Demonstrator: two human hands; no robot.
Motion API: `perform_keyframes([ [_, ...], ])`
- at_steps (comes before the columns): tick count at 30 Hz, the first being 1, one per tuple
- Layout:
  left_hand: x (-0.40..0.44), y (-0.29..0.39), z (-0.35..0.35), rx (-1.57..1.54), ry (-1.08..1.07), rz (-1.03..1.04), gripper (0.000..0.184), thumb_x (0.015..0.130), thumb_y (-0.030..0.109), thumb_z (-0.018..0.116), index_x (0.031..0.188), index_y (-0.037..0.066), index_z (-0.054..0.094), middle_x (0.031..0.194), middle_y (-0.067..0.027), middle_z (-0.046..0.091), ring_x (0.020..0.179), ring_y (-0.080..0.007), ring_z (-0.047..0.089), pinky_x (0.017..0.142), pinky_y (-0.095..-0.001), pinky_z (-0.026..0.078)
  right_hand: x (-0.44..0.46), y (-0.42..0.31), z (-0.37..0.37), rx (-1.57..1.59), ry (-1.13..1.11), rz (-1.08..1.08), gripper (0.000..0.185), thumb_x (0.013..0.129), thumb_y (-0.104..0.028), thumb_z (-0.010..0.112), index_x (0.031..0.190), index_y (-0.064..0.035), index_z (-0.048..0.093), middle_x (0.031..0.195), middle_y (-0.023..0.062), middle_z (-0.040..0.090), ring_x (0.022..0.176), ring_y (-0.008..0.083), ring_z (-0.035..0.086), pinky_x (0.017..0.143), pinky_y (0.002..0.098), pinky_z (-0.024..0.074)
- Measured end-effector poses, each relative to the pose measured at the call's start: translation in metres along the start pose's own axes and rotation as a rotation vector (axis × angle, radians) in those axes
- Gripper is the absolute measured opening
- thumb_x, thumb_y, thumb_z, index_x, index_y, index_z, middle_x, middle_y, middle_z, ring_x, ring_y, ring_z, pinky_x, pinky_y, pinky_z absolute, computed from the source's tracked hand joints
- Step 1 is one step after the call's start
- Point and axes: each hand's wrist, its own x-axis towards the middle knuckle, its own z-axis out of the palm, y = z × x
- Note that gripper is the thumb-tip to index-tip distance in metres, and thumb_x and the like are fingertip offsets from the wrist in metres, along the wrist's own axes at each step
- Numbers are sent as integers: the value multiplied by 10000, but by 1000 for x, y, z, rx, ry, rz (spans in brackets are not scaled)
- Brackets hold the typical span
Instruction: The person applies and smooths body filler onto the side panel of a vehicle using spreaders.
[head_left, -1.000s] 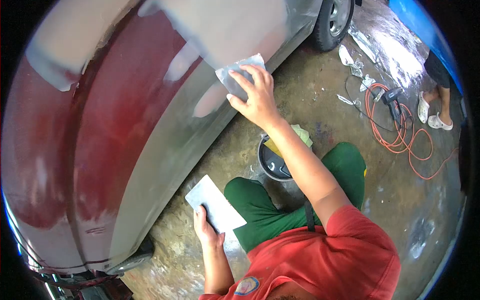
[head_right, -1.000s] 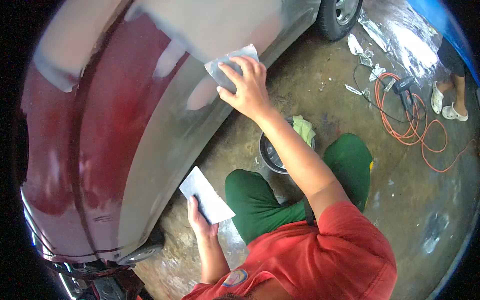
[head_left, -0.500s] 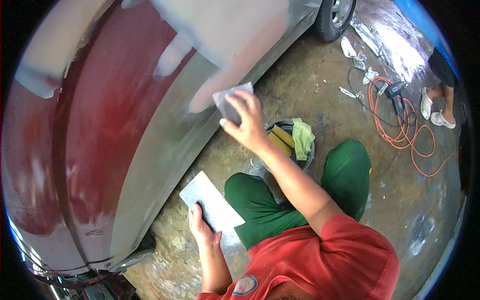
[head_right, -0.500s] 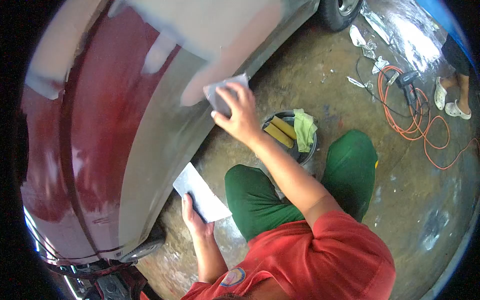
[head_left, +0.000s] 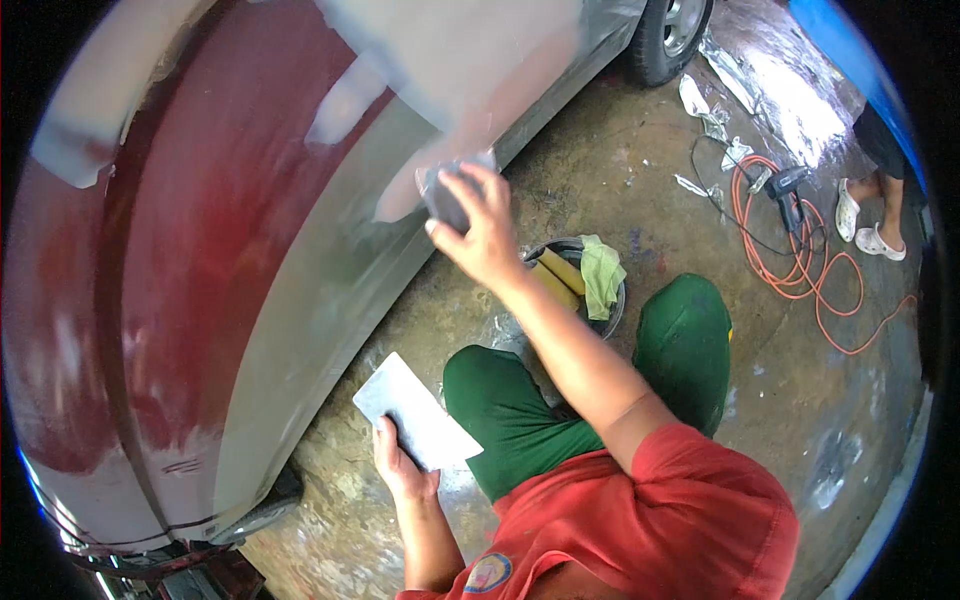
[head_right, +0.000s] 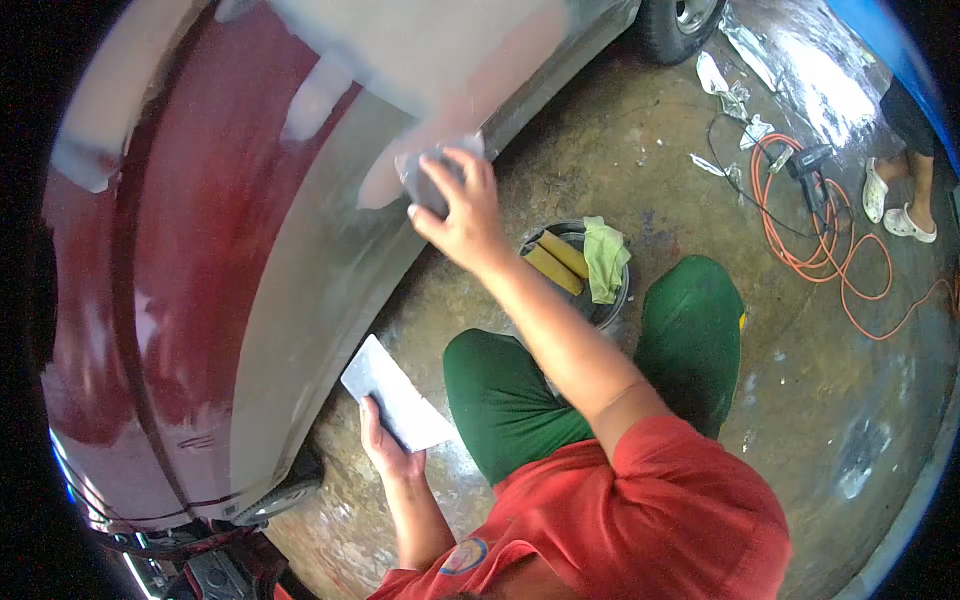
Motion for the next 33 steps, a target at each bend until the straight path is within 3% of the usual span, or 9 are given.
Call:
perform_keyframes([
  [8,7,4,32,-140,-144,-30,451,991,320,562,1348,50,501,1239,-120,636,1088,-282,648,945,-442,535,-54,-8,-19,352,-259,190,644,806,-251,756,1357,-38,498,1319,173,495,1265,332,471,1091,455,364],
  [10,18,-1,37,-138,-236,-31,452,990,228,573,1401,90,445,1329,-99,582,1176,-291,603,1025,-476,490,-42,-8,-65,747,-298,683,635,868,-300,692,1390,-32,451,1359,129,508,1290,253,463,1093,418,370],
  [12,30,-10,50,-122,-227,-41,432,1009,210,544,1408,99,423,1306,-98,588,1158,-288,611,1008,-482,501,-47,19,-114,1232,-151,1036,646,943,-488,532,1428,-74,429,1355,136,547,1240,309,542,1027,534,438],
  [14,41,-21,73,-133,-232,-41,417,1016,206,540,1398,99,414,1282,-95,593,1147,-276,616,989,-475,514,-9,-10,-171,1561,-56,986,641,966,-530,481,1424,-84,439,1389,154,534,1251,338,543,997,635,426],
  [19,59,-44,152,-116,-354,-137,372,1009,227,565,1312,33,468,1179,-105,627,1039,-215,645,916,-398,538,-11,-38,-225,478,-297,659,461,972,-132,488,1427,-67,449,1413,167,511,1308,340,494,1107,495,373],
  [20,61,-51,165,-122,-393,-156,357,1009,223,562,1296,28,480,1154,-103,635,1019,-209,648,898,-392,543,6,-71,-230,196,-458,290,571,848,72,520,1406,-37,472,1425,179,483,1332,339,461,1115,429,368],
  [22,53,-56,192,-165,-440,-163,332,1001,230,571,1254,23,510,1125,-100,625,990,-213,639,872,-380,544,14,-98,-233,105,-641,-99,686,741,123,574,1394,-73,502,1397,174,477,1330,358,446,1108,450,374],
  [25,45,-53,205,-171,-464,-189,316,989,195,578,1247,26,509,1125,-114,622,993,-219,641,873,-383,548,8,-97,-236,-89,-639,-263,786,671,142,608,1398,-143,517,1347,151,494,1294,373,467,1101,456,382],
  [33,32,-21,205,194,-571,130,327,992,182,554,1261,-2,536,1111,-103,656,960,-148,629,865,-311,512,26,-44,-290,-527,-545,-175,670,716,116,560,1318,-174,606,1323,111,536,1263,351,488,1069,465,393],
])
